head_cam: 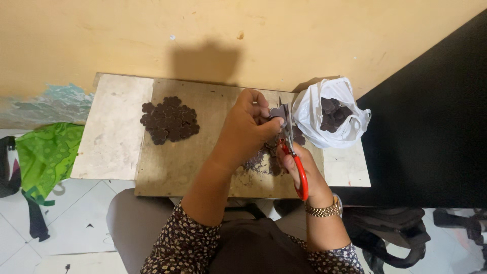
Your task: The person uses red-handled scissors to trim dark brown flower-shaped pieces on a wooden board. They pick up each piece, trim its edges, and place the finished pieces into a white plastic bag on the right side of the table.
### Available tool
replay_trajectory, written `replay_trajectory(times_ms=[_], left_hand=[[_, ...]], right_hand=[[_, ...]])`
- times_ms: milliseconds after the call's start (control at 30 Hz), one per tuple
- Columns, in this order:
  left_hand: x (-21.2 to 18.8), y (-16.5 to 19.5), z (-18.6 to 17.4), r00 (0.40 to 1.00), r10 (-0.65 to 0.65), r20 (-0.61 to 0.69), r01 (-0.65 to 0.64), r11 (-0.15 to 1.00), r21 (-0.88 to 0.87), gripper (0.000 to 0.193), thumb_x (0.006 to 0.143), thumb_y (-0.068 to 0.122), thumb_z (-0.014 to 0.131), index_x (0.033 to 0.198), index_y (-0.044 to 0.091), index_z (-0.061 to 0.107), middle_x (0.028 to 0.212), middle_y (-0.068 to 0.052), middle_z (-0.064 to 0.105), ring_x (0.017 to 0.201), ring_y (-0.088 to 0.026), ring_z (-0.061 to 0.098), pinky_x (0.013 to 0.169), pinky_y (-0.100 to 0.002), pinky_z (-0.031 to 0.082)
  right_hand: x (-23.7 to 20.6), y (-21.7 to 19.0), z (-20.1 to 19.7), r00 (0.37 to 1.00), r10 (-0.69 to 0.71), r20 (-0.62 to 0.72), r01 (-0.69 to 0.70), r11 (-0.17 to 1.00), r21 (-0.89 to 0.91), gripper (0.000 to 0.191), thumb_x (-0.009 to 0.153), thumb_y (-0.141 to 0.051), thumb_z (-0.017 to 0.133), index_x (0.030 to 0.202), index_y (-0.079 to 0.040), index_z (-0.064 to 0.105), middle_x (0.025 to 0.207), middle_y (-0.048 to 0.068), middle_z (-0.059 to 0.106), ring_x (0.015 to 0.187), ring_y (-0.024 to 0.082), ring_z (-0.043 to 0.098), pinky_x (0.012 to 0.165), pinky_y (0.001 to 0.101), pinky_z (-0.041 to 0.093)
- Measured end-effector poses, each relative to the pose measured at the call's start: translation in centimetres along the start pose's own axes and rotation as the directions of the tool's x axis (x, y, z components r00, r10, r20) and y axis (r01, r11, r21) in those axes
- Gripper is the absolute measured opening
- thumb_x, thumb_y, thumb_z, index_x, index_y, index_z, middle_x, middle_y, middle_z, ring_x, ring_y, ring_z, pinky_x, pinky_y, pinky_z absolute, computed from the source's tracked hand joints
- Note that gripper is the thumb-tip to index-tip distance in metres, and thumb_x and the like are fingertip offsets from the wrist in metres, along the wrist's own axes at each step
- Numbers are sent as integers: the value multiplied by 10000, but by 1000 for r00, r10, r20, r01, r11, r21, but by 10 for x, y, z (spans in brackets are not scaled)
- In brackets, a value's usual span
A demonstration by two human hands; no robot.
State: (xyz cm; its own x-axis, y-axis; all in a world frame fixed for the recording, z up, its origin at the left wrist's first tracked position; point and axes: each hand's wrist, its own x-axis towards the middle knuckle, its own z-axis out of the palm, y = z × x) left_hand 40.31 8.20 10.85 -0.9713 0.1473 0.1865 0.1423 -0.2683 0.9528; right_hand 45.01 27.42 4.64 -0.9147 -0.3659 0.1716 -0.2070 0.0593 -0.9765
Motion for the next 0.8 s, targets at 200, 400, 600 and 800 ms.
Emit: replay_trajectory(times_ms=[200,400,600,800], left_hand=[[1,2,-1,1000,14,18,-14,1000,5,367,838,9,761,1014,79,447,803,16,573,687,-29,549,582,-198,461],[-5,6,-3,999,-25,34,21,992,122,381,824,17,776,1033,75,462,791,12,542,668,-37,541,568,-207,468],[-4,-5,0,998,-23,57,25,999,-40,297,871,24,734,1053,37,499,820,-16,655,695,-55,610,599,-220,506],[-1,-25,-1,993,-35,110,40,998,-44,119,954,67,684,1006,3,598,805,-32,673,701,-75,629,626,-234,527]], right_hand=[[-1,2,0,999,-31,-17,29,996,-87,633,992,-705,525,917,-76,523,813,-45,460,739,88,410,645,241,367],[-2,1,-2,996,-62,60,63,998,-28,604,998,-662,540,1071,-62,539,904,-36,477,802,85,433,708,231,393],[-2,-3,3,997,-51,58,48,998,51,668,980,-686,550,1132,-36,531,888,0,477,795,113,445,695,251,399],[1,-9,7,991,-69,114,59,994,87,745,988,-692,494,1313,-22,484,861,11,489,774,125,459,709,261,420]])
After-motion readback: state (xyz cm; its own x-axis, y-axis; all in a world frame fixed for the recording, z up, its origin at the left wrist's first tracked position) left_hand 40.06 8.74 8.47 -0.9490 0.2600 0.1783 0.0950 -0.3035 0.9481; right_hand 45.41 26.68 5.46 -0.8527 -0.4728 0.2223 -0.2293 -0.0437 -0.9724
